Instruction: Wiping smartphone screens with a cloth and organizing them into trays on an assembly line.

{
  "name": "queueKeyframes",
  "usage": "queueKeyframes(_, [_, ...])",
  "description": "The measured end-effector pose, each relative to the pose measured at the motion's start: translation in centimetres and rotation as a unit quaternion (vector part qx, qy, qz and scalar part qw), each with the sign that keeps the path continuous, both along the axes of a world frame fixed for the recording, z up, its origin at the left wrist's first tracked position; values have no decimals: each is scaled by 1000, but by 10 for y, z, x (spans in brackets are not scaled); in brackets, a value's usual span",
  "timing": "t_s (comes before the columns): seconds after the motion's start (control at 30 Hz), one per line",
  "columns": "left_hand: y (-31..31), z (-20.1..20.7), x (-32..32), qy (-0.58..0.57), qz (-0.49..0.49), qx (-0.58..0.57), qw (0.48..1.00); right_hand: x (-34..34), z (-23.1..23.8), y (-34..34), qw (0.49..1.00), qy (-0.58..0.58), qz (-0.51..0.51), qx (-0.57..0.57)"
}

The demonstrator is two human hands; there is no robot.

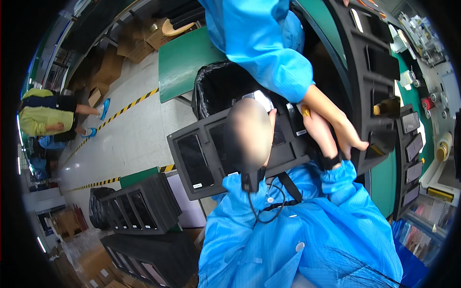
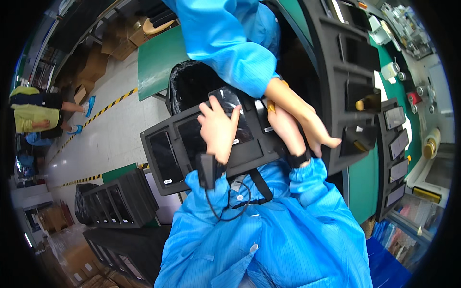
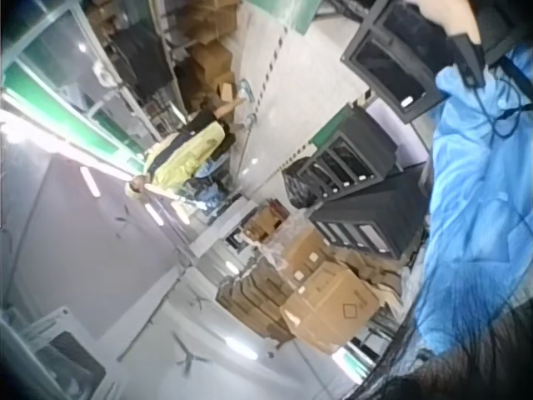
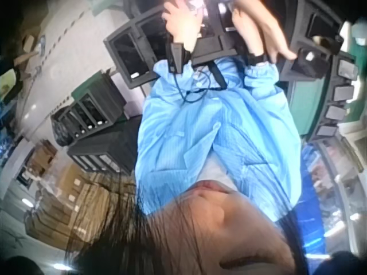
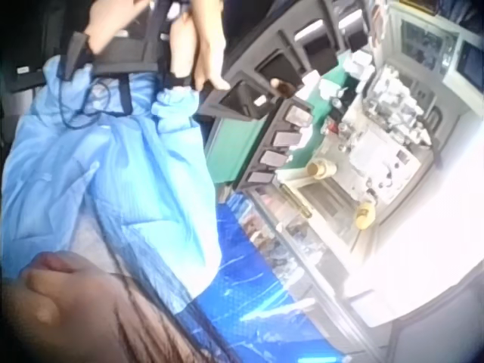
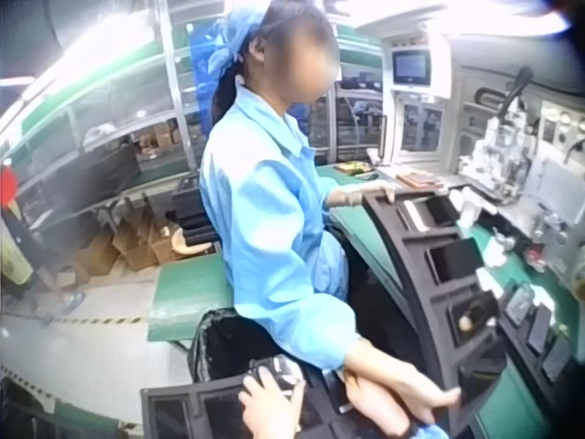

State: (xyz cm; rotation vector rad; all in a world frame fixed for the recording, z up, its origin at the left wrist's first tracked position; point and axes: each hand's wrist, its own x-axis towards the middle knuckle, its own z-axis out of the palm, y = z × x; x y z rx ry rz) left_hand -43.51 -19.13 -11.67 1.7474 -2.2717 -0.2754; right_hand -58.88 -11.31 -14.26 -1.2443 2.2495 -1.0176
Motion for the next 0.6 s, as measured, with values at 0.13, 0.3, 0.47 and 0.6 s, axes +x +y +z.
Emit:
queueKeyframes(0.13, [9,16,63,-20,39,39,998,45,28,6,990,93,90,-60])
queueKeyframes(0.3, [3,-7,159,-84,135,82,984,120,33,-17,957,-128,259,-16])
queueKeyframes(0.47, [15,-41,176,-56,96,1,994,176,7,-26,967,-144,209,-36])
queueKeyframes(0.6, [0,-35,173,-41,151,23,987,177,-1,-34,936,-341,81,25])
